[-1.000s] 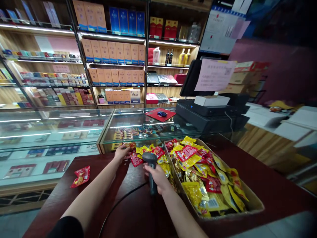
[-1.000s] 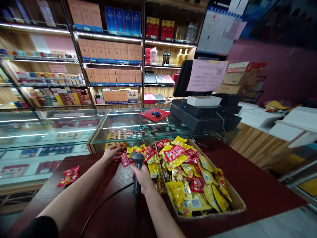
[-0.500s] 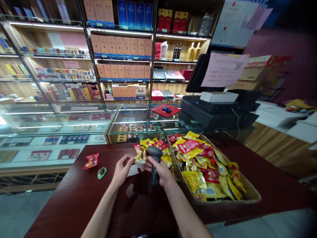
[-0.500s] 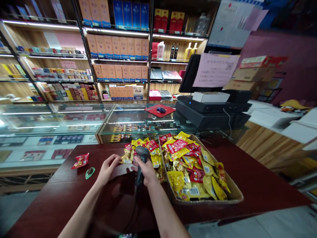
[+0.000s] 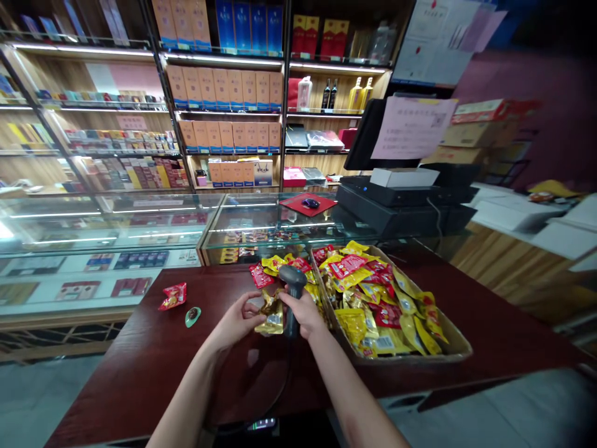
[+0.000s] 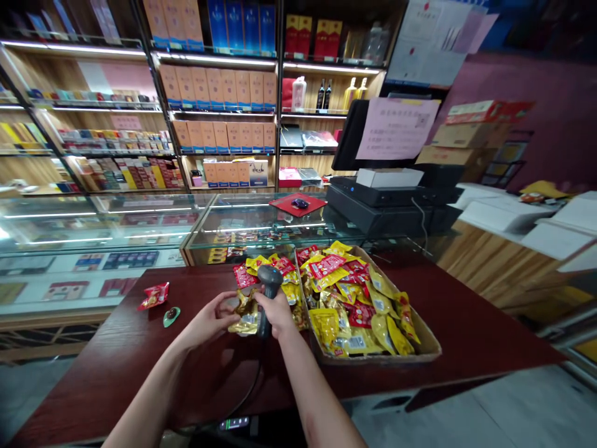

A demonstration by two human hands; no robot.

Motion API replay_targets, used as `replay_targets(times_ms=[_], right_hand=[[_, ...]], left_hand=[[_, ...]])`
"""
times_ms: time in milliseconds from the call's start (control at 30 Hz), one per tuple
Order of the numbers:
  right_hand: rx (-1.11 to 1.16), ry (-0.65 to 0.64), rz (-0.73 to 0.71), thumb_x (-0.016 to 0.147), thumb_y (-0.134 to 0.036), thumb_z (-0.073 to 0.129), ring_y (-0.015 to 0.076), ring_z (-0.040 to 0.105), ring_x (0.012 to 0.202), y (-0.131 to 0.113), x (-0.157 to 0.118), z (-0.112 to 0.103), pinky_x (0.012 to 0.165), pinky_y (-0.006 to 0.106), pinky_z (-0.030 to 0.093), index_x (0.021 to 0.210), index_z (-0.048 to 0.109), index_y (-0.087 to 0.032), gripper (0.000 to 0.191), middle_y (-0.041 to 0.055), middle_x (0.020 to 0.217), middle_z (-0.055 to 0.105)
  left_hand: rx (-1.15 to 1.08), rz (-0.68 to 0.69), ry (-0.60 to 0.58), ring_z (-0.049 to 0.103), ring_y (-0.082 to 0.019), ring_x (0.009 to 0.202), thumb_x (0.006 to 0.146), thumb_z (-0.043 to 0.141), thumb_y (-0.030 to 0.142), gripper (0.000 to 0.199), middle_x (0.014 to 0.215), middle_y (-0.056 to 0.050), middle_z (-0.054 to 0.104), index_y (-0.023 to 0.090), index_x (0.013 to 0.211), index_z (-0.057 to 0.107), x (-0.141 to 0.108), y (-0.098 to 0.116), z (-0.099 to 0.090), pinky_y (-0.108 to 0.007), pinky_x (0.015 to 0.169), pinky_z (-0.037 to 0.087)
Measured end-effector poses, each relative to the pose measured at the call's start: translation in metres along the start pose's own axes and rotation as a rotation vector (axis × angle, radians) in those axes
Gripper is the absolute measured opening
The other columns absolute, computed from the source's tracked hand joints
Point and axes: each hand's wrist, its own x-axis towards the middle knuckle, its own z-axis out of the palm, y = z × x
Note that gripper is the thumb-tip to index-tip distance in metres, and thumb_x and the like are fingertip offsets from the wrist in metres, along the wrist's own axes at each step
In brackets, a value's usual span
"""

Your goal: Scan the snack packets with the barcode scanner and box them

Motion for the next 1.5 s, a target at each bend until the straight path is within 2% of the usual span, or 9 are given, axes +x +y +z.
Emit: replay_targets(times_ms=[100,233,433,567,700,900,1100,1367,1500], right_hand=[[-0.089,-0.033,-0.065,0.053,-0.029,0.077,0.0161,0.061,0.061,-0.004,0.004,0.003,0.062,0.029,0.047,0.081,0.062,-0.018,0.034,-0.0035,0.063,0.063],[-0.186,-0.049,-0.145,0.056,-0.029,0.075,0.0163,0.062,0.064,-0.008,0.011,0.007,0.065,0.029,0.048,0.079,0.063,-0.017,0.028,-0.0015,0.067,0.066],[-0.208,-0.037,-0.2,0.058,-0.032,0.077,0.0182,0.065,0.074,-0.021,0.01,0.008,0.064,0.03,0.053,0.085,0.062,-0.018,0.034,0.001,0.077,0.068],[-0.192,-0.135,-0.103,0.065,-0.039,0.074,0.0179,0.065,0.064,-0.025,-0.009,0.012,0.046,0.026,0.049,0.09,0.06,-0.019,0.036,0.0011,0.076,0.064],[-0.171,-0.18,0.012,0.068,-0.043,0.073,0.0108,0.055,0.046,-0.01,-0.029,0.019,0.035,0.021,0.04,0.091,0.055,-0.02,0.037,-0.0023,0.07,0.06],[-0.116,-0.197,0.19,0.075,-0.045,0.067,0.0078,0.052,0.043,0.027,-0.045,0.021,0.036,0.02,0.042,0.09,0.049,-0.02,0.034,-0.0051,0.065,0.056],[-0.119,-0.224,0.173,0.075,-0.047,0.067,0.0073,0.052,0.044,0.045,-0.052,0.021,0.037,0.02,0.043,0.088,0.047,-0.02,0.036,-0.0054,0.066,0.056],[-0.165,-0.254,0.151,0.076,-0.049,0.064,0.0069,0.05,0.041,0.049,-0.051,0.02,0.039,0.02,0.043,0.091,0.048,-0.02,0.037,-0.0059,0.062,0.057],[-0.171,-0.243,0.146,0.076,-0.049,0.064,0.0068,0.049,0.04,0.05,-0.05,0.02,0.039,0.02,0.043,0.091,0.048,-0.02,0.037,-0.0059,0.062,0.057]], left_hand=[[-0.005,-0.103,-0.026,0.063,-0.015,0.063,0.058,0.081,0.042,0.052,0.075,-0.004,0.068,0.015,0.1,0.067,0.005,0.006,0.003,-0.022,0.057,0.046],[-0.056,-0.113,-0.047,0.066,-0.016,0.071,0.059,0.08,0.043,0.045,0.086,-0.006,0.072,0.014,0.093,0.072,0.014,0.01,0.0,-0.023,0.061,0.049],[-0.011,-0.093,0.013,0.067,-0.019,0.08,0.055,0.083,0.043,0.053,0.096,-0.01,0.071,0.014,0.098,0.07,0.041,0.019,-0.028,-0.023,0.059,0.05],[-0.043,-0.09,0.035,0.066,-0.017,0.071,0.053,0.085,0.041,0.054,0.091,-0.01,0.072,0.014,0.097,0.069,0.066,0.022,-0.044,-0.022,0.055,0.05],[-0.031,-0.105,0.045,0.062,-0.013,0.061,0.05,0.087,0.04,0.052,0.082,-0.007,0.071,0.014,0.092,0.07,0.083,0.012,-0.049,-0.022,0.052,0.049],[-0.066,-0.188,0.038,0.064,-0.016,0.065,0.042,0.089,0.039,0.062,0.083,-0.007,0.071,0.014,0.095,0.069,0.09,-0.009,-0.049,-0.031,0.061,0.055],[-0.038,-0.218,0.038,0.065,-0.016,0.065,0.042,0.09,0.039,0.064,0.084,-0.008,0.071,0.014,0.097,0.07,0.088,-0.011,-0.049,-0.032,0.062,0.055],[-0.003,-0.224,0.055,0.065,-0.018,0.069,0.036,0.09,0.043,0.072,0.09,-0.01,0.071,0.014,0.098,0.069,0.093,-0.015,-0.051,-0.033,0.063,0.055],[-0.001,-0.234,0.046,0.065,-0.016,0.065,0.038,0.09,0.042,0.067,0.087,-0.009,0.071,0.014,0.096,0.069,0.094,-0.016,-0.051,-0.031,0.061,0.054]])
